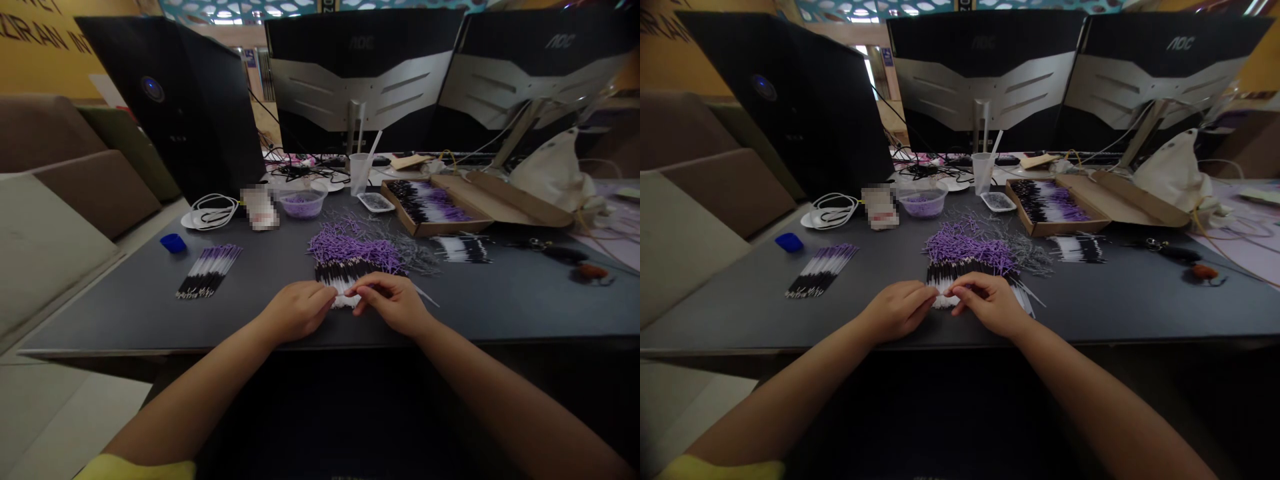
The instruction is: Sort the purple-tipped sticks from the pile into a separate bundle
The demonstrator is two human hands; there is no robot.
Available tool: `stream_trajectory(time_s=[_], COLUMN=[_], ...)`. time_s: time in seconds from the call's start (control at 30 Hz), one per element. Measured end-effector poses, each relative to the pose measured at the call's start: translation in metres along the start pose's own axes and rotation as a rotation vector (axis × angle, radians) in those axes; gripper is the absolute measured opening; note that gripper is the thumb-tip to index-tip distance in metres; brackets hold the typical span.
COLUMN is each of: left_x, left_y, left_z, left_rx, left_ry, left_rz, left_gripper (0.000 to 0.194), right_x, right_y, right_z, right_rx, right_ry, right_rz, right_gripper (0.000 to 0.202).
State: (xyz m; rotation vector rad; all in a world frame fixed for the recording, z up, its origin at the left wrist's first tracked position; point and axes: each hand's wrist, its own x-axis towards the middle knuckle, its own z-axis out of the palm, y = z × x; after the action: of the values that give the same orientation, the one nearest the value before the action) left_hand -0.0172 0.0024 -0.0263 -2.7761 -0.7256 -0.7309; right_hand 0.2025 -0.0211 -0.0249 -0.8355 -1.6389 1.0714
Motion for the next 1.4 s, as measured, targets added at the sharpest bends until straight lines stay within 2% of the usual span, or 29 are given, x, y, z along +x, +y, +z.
stream_trajectory(time_s=[0.27, 0.43, 0.53, 0.77, 1.13, 1.27, 1.4], left_x=[-0.001, 0.000, -0.001, -0.003, -0.002, -0.001, -0.001], left_y=[-0.001, 0.000, -0.001, 0.000, -0.005, -0.009, -0.013], left_z=[0.003, 0.002, 0.002, 0.004, 0.003, 0.001, 0.001], left_rx=[0.064, 0.065, 0.071, 0.106, 0.096, 0.068, 0.049], left_ry=[0.047, 0.101, 0.085, 0.066, 0.091, 0.124, 0.144], left_rz=[0.038, 0.032, 0.049, 0.085, 0.099, 0.046, -0.027], left_gripper=[0.021, 0.021, 0.021, 0.020, 0.016, 0.015, 0.018], right_x=[0.000, 0.000, 0.001, 0.000, 0.001, 0.001, 0.006], right_y=[0.004, 0.004, 0.002, 0.003, 0.000, -0.009, -0.017], right_z=[-0.001, -0.003, -0.004, -0.006, -0.005, -0.012, -0.032], right_rx=[-0.103, -0.363, -0.458, -0.463, -0.514, -0.599, -0.674], right_ry=[-0.045, 0.001, -0.009, -0.076, -0.078, -0.105, 0.020], right_rz=[-0.015, -0.098, -0.172, -0.150, -0.200, -0.207, -0.179], right_gripper=[0.018, 0.017, 0.015, 0.018, 0.017, 0.020, 0.019])
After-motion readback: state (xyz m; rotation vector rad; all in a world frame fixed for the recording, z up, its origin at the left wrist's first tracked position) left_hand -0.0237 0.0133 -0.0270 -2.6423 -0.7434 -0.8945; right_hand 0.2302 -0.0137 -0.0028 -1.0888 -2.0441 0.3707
